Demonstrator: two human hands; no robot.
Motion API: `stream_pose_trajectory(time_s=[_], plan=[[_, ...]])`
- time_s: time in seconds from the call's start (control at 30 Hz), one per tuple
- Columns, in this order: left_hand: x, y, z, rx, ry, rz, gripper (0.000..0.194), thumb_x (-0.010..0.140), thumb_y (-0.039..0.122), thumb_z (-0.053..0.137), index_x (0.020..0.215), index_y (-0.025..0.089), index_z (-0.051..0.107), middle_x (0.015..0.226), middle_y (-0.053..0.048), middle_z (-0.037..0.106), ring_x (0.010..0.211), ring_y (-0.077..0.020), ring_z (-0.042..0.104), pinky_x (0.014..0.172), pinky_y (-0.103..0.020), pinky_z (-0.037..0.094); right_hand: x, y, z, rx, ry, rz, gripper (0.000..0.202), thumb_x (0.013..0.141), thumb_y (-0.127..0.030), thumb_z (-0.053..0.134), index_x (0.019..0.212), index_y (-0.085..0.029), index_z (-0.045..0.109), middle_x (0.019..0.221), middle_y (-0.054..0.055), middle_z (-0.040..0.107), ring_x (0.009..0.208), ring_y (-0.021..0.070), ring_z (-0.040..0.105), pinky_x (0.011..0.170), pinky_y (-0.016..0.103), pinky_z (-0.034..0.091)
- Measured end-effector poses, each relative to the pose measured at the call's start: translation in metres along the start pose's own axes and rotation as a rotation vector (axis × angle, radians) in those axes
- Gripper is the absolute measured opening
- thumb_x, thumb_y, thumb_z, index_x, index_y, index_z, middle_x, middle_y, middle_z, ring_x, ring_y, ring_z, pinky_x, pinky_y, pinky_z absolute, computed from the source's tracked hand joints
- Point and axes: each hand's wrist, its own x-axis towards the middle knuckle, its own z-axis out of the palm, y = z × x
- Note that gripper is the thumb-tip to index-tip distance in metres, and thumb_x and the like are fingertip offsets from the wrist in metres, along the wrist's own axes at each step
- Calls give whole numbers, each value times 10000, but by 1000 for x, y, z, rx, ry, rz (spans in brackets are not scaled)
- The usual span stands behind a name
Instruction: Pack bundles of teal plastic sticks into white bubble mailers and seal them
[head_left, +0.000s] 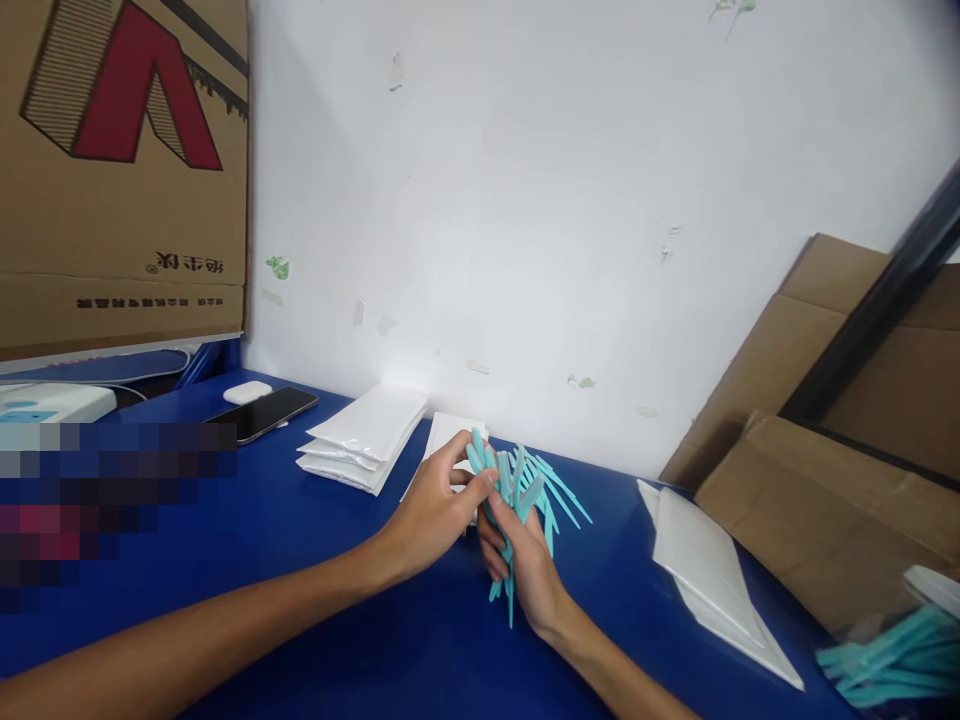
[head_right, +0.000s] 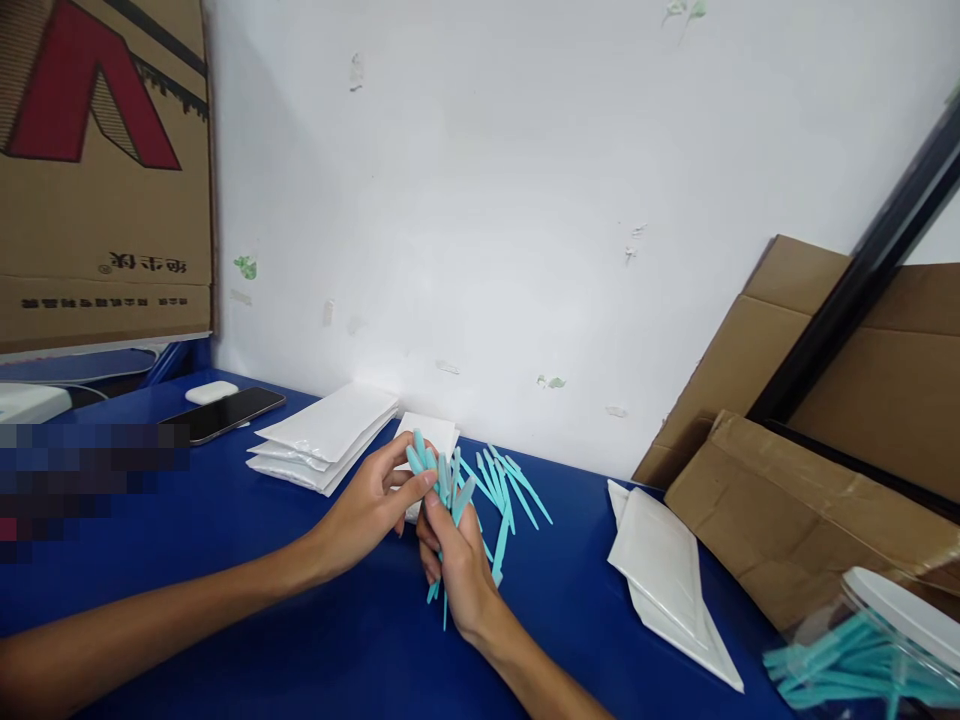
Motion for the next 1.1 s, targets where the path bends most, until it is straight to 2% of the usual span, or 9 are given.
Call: stream_pose_trajectory(time_s=[0.17,0.47,0.63,0.7,0.77,0.83,0.9,0.97,1.1], plan=[[1,-2,-1,19,-17,1,102,903,289,525,878,192,506,795,18,562,667,-112,578,521,-166,416,0,-2,0,-6,4,-2,340,902,-550,525,1003,-226,502,639,-88,368,435,49,296,422,191,310],[-1,-5,-3,16,-36,-14,187,932,374,494,916,194,541,747,18,546,616,-118,528,493,-189,419,-1,-9,3,-114,-2,-27,370,900,-582,510,842,-219,468,625,-81,328,455,65,296,424,209,291],[-10,-4,3,266,-30,6,274,967,336,414,1150,225,584,1080,-59,612,877,-192,618,581,-242,482,10,-33,-14,-100,134,-163,385,892,-556,542,726,-221,451,571,-81,278,435,70,225,396,221,214],[-16,-4,6,501,-149,111,282,956,257,409,1129,223,630,1110,-71,620,979,-218,605,738,-296,506,18,-41,-29,-80,247,-237,397,884,-545,561,694,-218,438,563,-84,248,426,66,197,383,223,184],[-23,-4,8,683,-369,261,312,938,209,411,1139,216,650,1158,-86,625,1129,-257,554,938,-375,462,25,-45,-45,-58,335,-294,392,881,-535,570,698,-216,435,579,-86,235,426,61,183,378,219,173],[-31,-5,11,760,-587,352,387,936,217,420,1295,227,567,1338,-93,559,1324,-298,415,1081,-450,355,30,-45,-57,-55,380,-318,398,884,-535,566,694,-216,421,589,-86,237,425,58,192,381,216,190],[-37,-5,13,781,-730,353,493,954,261,415,1447,247,397,1497,-84,419,1425,-321,271,1128,-510,278,34,-42,-64,-71,389,-319,413,885,-541,558,680,-218,404,585,-86,240,420,58,208,384,217,212],[-40,-6,15,793,-804,345,535,971,278,392,1497,251,299,1536,-88,361,1438,-326,250,1123,-531,268,35,-39,-65,-91,373,-318,418,886,-544,551,673,-221,393,579,-87,242,413,60,216,380,220,221],[-38,-9,18,805,-857,468,461,931,172,444,1389,211,464,1445,-97,495,1330,-276,447,1089,-417,320,34,-36,-61,-108,334,-318,401,901,-526,538,685,-221,393,579,-90,235,411,58,215,375,214,221]])
